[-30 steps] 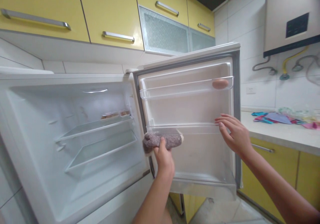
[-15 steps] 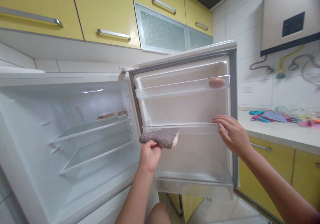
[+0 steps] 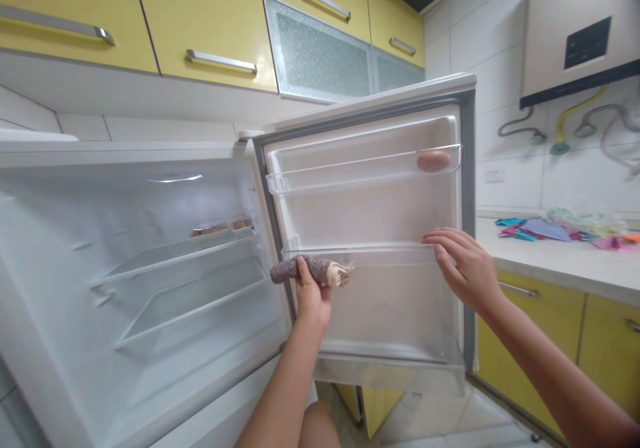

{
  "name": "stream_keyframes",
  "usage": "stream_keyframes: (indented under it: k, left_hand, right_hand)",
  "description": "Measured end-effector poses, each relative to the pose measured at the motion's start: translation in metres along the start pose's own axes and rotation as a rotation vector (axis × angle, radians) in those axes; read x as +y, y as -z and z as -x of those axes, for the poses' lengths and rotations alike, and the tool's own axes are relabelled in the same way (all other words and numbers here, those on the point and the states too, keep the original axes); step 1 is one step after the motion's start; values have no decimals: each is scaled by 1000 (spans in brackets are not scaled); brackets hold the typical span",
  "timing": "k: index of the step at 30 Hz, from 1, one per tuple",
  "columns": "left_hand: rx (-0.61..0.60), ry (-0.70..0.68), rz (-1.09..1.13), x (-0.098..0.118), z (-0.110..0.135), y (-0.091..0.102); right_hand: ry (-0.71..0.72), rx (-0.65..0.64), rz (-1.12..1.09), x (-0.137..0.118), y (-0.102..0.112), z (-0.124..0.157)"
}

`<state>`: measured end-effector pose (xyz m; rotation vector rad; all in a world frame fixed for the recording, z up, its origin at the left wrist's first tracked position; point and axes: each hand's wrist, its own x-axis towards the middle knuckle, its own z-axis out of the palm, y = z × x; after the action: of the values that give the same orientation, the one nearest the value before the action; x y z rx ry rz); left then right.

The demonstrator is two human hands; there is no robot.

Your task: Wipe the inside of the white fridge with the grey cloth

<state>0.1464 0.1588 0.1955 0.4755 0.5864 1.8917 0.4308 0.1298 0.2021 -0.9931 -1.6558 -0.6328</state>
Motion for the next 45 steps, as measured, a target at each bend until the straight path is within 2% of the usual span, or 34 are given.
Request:
stream_keyframes:
  k: [6,11,13,16,19,22,25,28,31,35,38,40,43,44,45]
  left_hand:
    - [-37,51,-22,-36,20,-20]
    - [-117,121,-97,-84,55,-42]
    - [-208,197,-174,-103,70,-53]
    - [-425,363,-290,-122,87,-69]
    - [-496,415,-326,-127,95,-76]
    - [-405,368,-259,-118,93,-72]
    - [-258,287,-100,-100,83,-61]
    - [-143,183,-8,-72,66,-46]
    - [-39,97,-6,-39,43,-26]
    - [-3,-11,-23,2,13,0]
    - [10,-39,-16,20,0,12]
    - [2,-38,-16,25,-3,16]
    - [3,-29,-5,20,1,16]
    - [3,-20,-1,16,5,14]
    - [1,-3,4,11,9,11]
  right_hand:
    - [-40,-17,-42,-4,2,0]
    - [-87,-115,-158,4,11,-4]
    - [-97,-162,-208,8,15,-7]
    - [-110,-211,-274,13,21,-11]
    - [-134,-249,-314,13,24,-13]
    - [-148,-259,-312,12,24,-14]
    - [-143,-228,-304,11,23,-14]
    - [-127,-203,-285,11,21,-12]
    - [-104,-181,-265,11,18,-8]
    - [-109,-115,-314,10,12,-6]
    - [-138,-58,-341,3,12,-6]
    - [-179,72,-313,-9,14,0]
    - [-270,414,-290,-39,13,23]
    - [-301,467,-329,-52,8,35]
    - [-331,439,-395,-65,2,47]
